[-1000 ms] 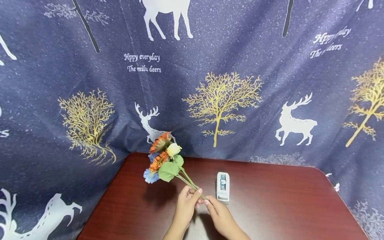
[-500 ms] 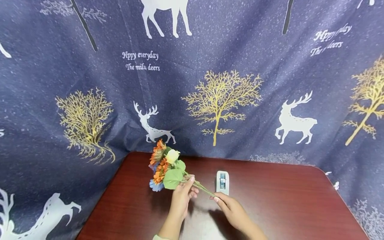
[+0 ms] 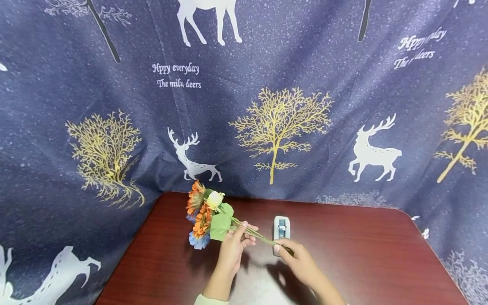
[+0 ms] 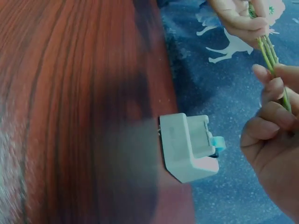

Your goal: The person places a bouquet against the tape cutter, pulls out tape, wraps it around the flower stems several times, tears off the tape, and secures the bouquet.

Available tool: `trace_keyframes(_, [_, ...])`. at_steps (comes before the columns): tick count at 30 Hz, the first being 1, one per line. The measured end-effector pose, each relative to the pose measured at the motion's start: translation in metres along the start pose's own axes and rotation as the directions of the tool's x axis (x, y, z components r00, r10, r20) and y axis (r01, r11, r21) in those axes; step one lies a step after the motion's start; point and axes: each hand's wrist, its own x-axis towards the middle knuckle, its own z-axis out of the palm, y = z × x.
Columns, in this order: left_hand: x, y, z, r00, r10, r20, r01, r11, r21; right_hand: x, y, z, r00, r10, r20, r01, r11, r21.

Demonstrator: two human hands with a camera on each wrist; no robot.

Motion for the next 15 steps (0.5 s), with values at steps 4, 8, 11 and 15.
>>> trace_keyframes(4, [0.001, -0.001, 0.002, 1.000, 0.008, -0.014, -0.008, 1.000, -0.020, 0.004, -0.003, 0.003, 0.985, 0.117, -0.129, -0.089, 0.975, 0.205])
trace_keyframes(8, [0.000, -0.003, 0.007, 0.999, -0.002, -0.048, 0.000, 0.999, -0.042, 0.008, -0.004, 0.008, 0.945, 0.239, -0.223, -0.123, 0.892, 0.434])
trace_keyframes(11, [-0.002, -0.004, 0.011, 0.998, -0.004, -0.068, 0.000, 0.999, -0.049, 0.009, -0.003, 0.010, 0.932, 0.271, -0.240, -0.093, 0.820, 0.564])
trace_keyframes(15, [-0.004, -0.007, 0.015, 0.997, -0.001, -0.078, -0.003, 0.998, -0.061, 0.008, -0.002, 0.009, 0.934, 0.263, -0.242, -0.051, 0.768, 0.639])
